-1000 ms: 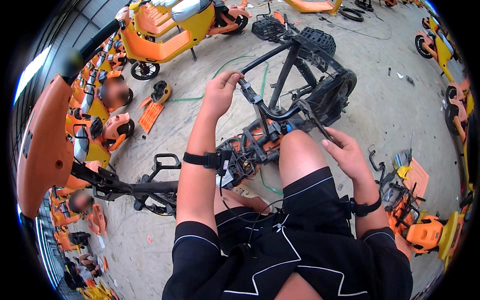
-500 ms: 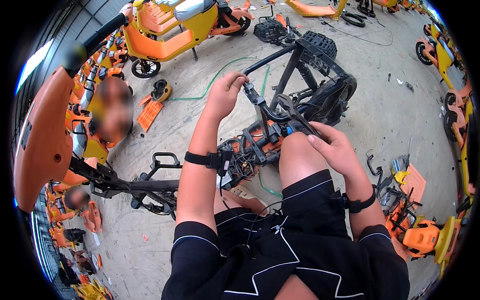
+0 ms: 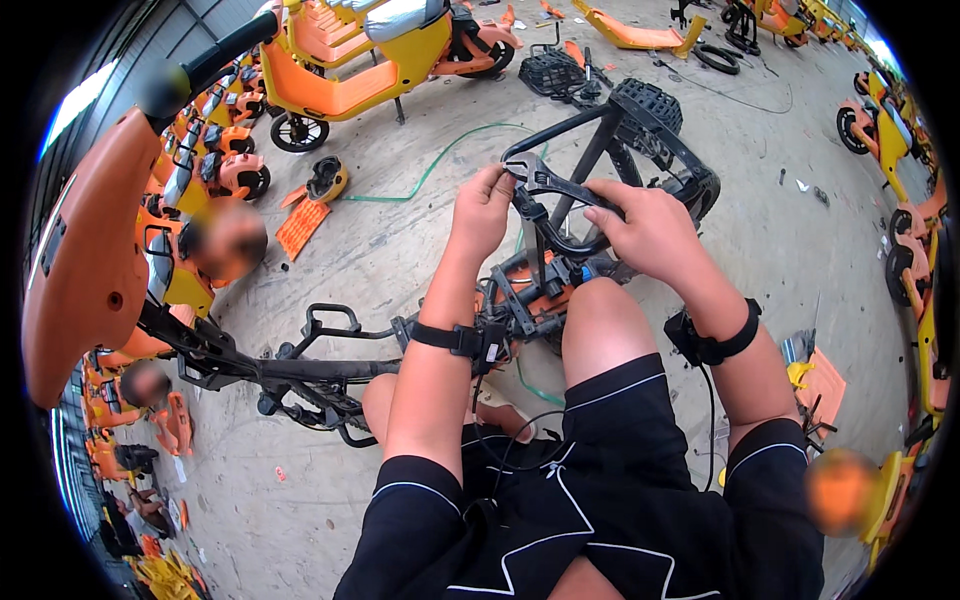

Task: The person uses an adjustable wrench to loosen or tighten bolts on a metal basket and frame assembly of a scooter, picking up and handling loose bolts and small components from the floor.

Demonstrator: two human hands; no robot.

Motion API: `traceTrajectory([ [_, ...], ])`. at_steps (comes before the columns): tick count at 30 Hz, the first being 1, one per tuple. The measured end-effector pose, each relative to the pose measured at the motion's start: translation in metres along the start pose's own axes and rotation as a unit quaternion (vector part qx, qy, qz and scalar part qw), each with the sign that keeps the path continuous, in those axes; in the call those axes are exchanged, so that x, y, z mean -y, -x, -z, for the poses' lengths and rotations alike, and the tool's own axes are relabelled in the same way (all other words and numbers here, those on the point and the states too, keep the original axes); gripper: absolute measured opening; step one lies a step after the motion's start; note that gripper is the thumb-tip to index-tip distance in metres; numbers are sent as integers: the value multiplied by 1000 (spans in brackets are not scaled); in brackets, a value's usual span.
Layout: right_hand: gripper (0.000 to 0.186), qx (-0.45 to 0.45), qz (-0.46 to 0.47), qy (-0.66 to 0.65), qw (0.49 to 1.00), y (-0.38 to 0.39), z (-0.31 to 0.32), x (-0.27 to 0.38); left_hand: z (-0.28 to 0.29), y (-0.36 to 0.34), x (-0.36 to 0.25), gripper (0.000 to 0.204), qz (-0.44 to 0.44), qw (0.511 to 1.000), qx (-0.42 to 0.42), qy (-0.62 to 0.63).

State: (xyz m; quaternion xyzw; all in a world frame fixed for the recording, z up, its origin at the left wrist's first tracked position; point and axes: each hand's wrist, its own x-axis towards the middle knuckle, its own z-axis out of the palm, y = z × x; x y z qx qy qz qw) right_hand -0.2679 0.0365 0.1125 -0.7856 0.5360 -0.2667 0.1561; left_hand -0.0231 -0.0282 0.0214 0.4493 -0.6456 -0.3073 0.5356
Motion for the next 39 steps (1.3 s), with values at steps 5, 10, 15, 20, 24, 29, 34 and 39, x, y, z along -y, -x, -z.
traceTrajectory([
  [5, 32, -18, 16, 17, 1000, -4, -3, 0, -3, 1, 6, 23, 7, 999, -4, 46],
  [10, 32, 2, -5, 21, 1000, -3, -3, 0, -5, 3, 5, 22, 7, 998, -15, 66],
  [15, 32, -12, -1, 8, 1000, -3, -8, 0, -7, 4, 1, 23, -8, 999, -21, 40],
  [20, 31, -25, 22, 17, 999, -5, -12, -2, -8, 4, -1, 20, -3, 998, -22, 55],
  [24, 32, 27, -1, 6, 1000, -12, -4, 1, -3, 5, 0, 19, -15, 999, -20, 23],
  [29, 36, 60, 32, -19, 997, -34, 4, -13, -7, 6, -9, 18, 1, 999, -29, 20],
  [34, 38, 97, 18, -22, 995, -35, 13, -5, -7, 6, 2, 16, 12, 999, -35, 9],
  [39, 40, 103, 35, -113, 988, -24, 3, -5, -8, 7, 13, 16, 5, 998, -39, 40],
])
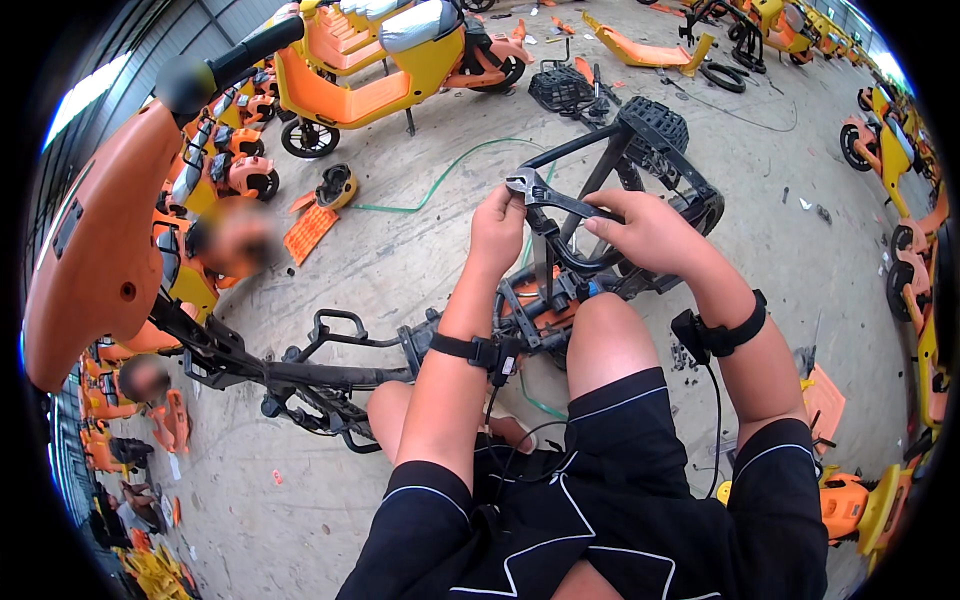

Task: The person uses an adjustable wrench to loosen or tighten bolts on a metal basket and frame assembly of a scooter, picking up and handling loose bolts and small components from the floor.

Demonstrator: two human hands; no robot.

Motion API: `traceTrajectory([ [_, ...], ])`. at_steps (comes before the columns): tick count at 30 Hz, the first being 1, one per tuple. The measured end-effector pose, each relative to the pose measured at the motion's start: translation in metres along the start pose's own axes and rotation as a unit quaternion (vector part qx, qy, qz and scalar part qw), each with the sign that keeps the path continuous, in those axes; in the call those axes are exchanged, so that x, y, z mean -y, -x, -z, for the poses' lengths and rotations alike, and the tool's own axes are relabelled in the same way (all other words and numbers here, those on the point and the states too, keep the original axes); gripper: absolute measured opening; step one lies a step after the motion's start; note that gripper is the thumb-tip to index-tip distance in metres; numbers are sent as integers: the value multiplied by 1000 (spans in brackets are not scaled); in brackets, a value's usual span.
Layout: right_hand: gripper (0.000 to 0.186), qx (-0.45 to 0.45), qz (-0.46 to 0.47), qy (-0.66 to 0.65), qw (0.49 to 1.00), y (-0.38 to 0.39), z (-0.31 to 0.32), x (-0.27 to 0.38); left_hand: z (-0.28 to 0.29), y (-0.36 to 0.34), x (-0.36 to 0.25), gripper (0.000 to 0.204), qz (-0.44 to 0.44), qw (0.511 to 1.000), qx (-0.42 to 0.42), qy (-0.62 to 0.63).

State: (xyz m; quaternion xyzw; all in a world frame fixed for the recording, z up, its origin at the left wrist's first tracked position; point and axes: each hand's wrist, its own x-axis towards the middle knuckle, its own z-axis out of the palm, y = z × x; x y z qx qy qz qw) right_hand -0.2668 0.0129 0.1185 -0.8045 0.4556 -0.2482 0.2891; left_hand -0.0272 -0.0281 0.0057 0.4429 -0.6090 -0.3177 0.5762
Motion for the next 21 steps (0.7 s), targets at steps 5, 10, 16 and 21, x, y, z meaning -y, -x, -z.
traceTrajectory([
  [5, 41, 20, -36, -23, 999, 1, -1, 3, -3, -1, -1, 18, -23, 999, -34, -34],
  [10, 30, 118, -134, -96, 979, -6, 12, 11, -3, 4, -12, 19, -22, 996, -50, -70],
  [16, 27, 207, -177, -326, 905, -14, 7, -9, -4, 1, -9, 18, -2, 998, -42, -53],
  [21, 30, 195, -196, -420, 864, -9, -1, -14, -4, -2, -3, 17, 3, 997, -42, -61],
])
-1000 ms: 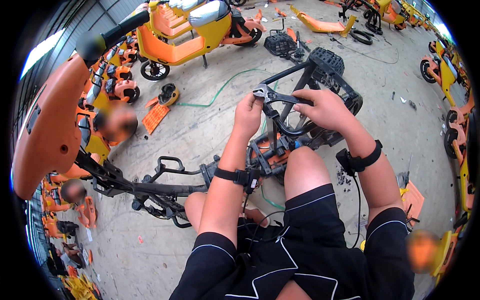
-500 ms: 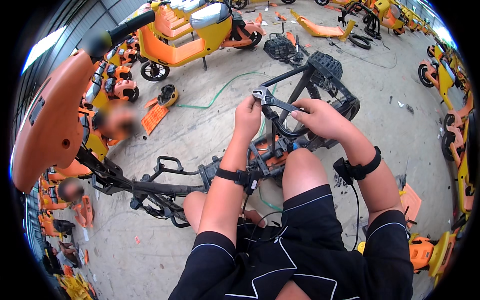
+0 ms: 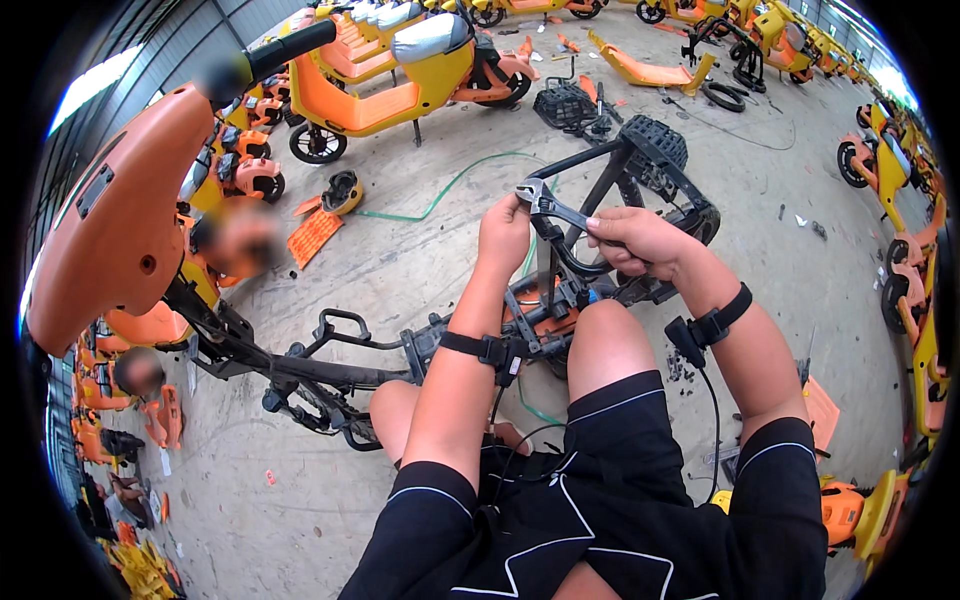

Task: The person uses an adjustable wrench to loosen or tighten bolts on a metal basket and frame assembly of a scooter, picking up and handling loose bolts and small components from the floor.

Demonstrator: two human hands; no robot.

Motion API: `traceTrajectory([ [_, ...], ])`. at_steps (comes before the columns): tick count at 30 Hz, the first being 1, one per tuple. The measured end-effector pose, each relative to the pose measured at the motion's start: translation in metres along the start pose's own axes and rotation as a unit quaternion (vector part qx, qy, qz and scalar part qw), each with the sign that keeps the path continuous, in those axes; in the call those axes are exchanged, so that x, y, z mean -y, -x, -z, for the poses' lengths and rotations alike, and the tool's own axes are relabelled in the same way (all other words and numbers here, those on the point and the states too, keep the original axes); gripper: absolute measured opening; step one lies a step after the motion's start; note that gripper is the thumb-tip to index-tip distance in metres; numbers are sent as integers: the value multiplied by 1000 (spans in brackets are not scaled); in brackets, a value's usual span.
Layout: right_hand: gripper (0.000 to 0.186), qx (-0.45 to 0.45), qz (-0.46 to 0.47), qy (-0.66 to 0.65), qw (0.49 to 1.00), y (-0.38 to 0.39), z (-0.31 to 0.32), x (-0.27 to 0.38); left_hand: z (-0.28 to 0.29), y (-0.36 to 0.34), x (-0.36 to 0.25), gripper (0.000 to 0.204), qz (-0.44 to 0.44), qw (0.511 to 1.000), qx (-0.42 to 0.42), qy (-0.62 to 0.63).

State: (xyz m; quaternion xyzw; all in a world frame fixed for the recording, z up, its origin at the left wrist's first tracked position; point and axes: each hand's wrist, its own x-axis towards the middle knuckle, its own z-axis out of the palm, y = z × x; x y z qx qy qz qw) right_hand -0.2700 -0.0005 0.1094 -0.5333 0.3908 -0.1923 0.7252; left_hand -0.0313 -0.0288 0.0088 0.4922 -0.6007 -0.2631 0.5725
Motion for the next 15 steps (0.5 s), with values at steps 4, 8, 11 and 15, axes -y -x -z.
traceTrajectory([
  [4, 30, -7, 7, -31, 999, 3, -7, -2, 1, -1, 4, 17, -8, 1000, 1, -5],
  [8, 29, -24, 20, -41, 999, 4, -10, -7, 0, -1, -2, 18, -1, 1000, -6, -19],
  [11, 30, -32, 24, -55, 998, 2, -9, -13, 0, 0, -9, 18, 9, 999, -10, -38],
  [15, 30, -28, 27, -77, 996, 1, -13, -18, 2, -1, -8, 19, 3, 999, -7, -44],
])
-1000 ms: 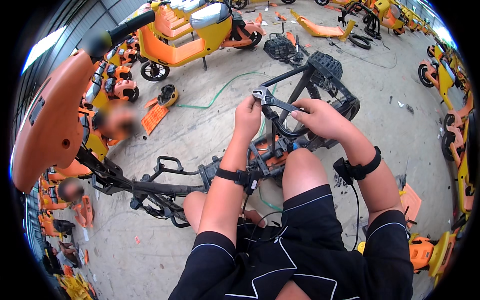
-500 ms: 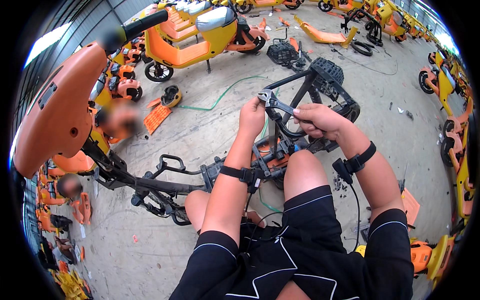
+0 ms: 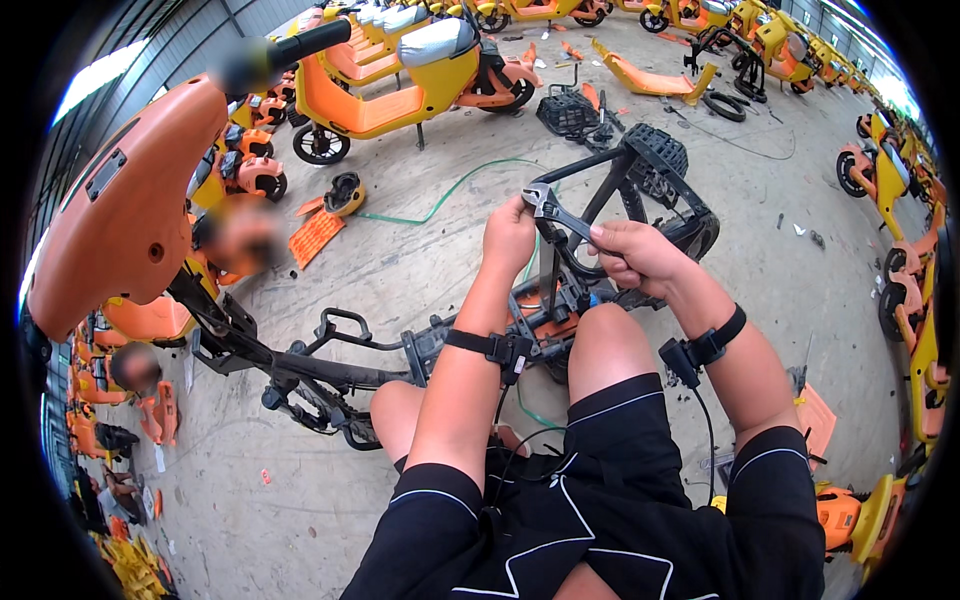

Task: The person uses an adjustable wrench to loosen or tighten bolts on a metal basket and frame assembly of a scooter, picking up and handling loose bolts and small components from the floor.

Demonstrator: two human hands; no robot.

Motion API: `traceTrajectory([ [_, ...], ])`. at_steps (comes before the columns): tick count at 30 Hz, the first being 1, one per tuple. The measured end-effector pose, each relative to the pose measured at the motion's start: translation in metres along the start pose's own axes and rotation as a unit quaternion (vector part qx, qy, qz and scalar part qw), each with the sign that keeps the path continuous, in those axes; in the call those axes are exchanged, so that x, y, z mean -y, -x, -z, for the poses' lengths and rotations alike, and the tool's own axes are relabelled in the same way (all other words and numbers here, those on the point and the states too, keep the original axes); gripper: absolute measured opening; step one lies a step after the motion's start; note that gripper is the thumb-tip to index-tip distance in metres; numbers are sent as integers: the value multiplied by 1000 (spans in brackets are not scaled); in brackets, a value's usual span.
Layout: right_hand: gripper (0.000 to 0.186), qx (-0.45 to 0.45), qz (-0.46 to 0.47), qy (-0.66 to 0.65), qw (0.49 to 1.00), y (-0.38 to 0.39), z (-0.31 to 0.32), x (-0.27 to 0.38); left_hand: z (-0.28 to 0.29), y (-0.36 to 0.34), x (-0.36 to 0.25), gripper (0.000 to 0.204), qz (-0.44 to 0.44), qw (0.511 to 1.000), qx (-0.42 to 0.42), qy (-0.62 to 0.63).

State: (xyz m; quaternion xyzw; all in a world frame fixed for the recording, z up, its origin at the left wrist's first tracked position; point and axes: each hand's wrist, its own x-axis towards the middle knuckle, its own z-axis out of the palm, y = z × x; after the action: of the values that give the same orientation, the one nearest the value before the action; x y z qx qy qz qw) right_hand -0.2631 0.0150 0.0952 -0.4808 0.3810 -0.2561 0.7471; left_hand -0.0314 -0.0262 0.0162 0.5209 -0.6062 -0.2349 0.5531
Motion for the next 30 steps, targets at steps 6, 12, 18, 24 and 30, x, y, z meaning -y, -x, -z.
traceTrajectory([
  [6, 30, -20, 6, -23, 1000, 2, -8, -6, 1, 1, -6, 20, 19, 1000, 5, -19],
  [12, 30, -31, 17, -44, 998, 3, -17, -14, -1, -2, 1, 24, 41, 998, 11, -46],
  [18, 30, -54, 24, -46, 997, 5, -31, -17, -5, -5, 18, 25, 8, 999, 0, -35],
  [24, 30, -67, 39, -51, 996, 4, -39, -23, -2, -7, 17, 24, 50, 998, 22, -27],
  [30, 30, -94, 43, -56, 993, 7, -53, -25, -2, -10, 19, 23, 22, 999, 38, -22],
])
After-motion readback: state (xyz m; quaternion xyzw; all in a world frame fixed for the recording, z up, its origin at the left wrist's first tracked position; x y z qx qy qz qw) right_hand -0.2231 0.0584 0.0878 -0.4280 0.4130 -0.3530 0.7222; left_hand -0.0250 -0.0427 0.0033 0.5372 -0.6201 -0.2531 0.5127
